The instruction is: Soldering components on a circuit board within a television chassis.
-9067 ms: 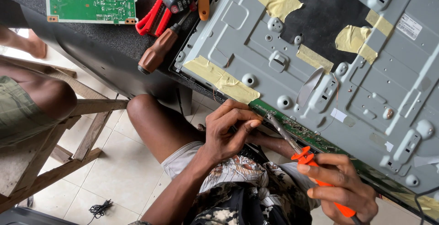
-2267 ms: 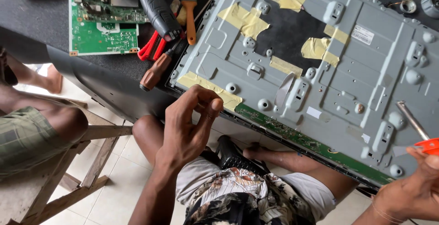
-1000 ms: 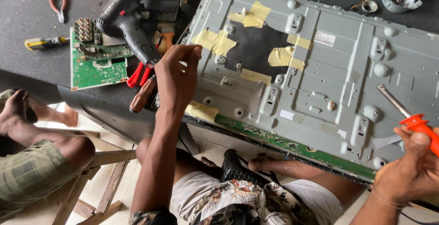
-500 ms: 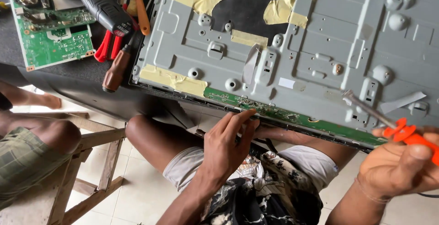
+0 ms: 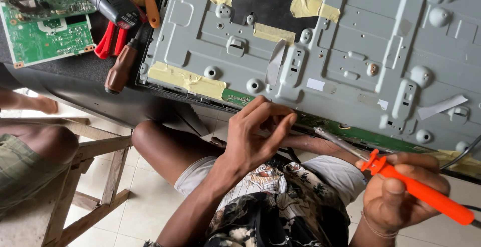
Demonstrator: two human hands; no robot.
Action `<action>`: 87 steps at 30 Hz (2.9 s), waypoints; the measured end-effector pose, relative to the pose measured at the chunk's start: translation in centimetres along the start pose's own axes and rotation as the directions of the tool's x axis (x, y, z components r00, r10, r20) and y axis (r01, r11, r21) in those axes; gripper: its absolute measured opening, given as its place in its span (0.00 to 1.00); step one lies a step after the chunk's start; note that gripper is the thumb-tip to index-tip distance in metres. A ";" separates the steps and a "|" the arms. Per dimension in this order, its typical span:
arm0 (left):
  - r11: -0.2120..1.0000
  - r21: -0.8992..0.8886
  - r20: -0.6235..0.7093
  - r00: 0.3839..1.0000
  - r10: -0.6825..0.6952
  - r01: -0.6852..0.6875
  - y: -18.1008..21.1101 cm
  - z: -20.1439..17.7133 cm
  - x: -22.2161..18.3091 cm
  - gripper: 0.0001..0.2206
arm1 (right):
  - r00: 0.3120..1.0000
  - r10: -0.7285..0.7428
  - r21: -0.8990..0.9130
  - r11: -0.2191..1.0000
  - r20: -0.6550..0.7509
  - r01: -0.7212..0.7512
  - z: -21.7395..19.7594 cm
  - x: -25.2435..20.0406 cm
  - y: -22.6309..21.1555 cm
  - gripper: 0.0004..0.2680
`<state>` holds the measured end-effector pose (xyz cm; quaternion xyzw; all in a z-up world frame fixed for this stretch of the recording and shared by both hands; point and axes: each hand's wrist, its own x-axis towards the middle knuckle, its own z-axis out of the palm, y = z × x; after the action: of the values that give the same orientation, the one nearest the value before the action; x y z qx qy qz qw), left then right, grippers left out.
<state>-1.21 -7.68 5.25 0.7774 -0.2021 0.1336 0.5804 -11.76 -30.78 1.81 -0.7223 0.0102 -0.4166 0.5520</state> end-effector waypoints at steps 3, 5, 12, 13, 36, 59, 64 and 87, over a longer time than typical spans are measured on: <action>0.992 -0.083 -0.067 0.994 0.091 -0.097 -1.3 0.3 -2.1 0.03 | 0.996 -0.087 -0.069 0.994 0.025 0.089 0.3 -0.7 0.7 0.11; 0.979 -0.008 -0.118 0.973 0.200 -0.203 -1.6 0.7 -3.3 0.04 | 0.991 -0.125 -0.106 0.986 0.057 0.130 0.5 -1.0 0.3 0.10; 0.998 -0.053 -0.158 0.987 -0.033 0.025 -3.2 1.9 -5.9 0.03 | 0.937 -0.204 -0.241 0.931 0.283 0.275 0.5 -0.9 -0.9 0.09; 0.998 -0.047 -0.152 0.988 -0.038 0.032 -3.6 2.1 -6.2 0.04 | 0.916 -0.253 -0.222 0.918 0.310 0.329 0.8 -0.7 -1.2 0.08; 0.979 -0.204 -0.130 0.990 -0.048 0.021 -3.5 1.2 -5.3 0.06 | 0.920 -0.213 -0.276 0.910 0.329 0.309 1.0 -2.3 -2.1 0.08; 0.980 -0.197 -0.117 0.993 -0.030 0.006 -4.0 1.2 -5.3 0.04 | 0.937 -0.228 -0.308 0.901 0.266 0.306 1.3 -2.9 -1.8 0.08; 0.979 -0.202 -0.122 0.992 -0.037 0.012 -4.0 1.3 -5.3 0.04 | 0.937 -0.211 -0.305 0.905 0.280 0.295 1.5 -3.0 -2.0 0.08; 0.976 -0.215 -0.126 0.992 -0.011 -0.017 -4.5 1.5 -5.4 0.04 | 0.934 -0.239 -0.333 0.886 0.266 0.322 3.0 -3.2 -3.0 0.09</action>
<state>-3.92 -7.16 -1.39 0.6993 -0.1795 0.1609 0.6729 -13.33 -25.78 2.23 -0.8484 -0.0767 -0.4011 0.3367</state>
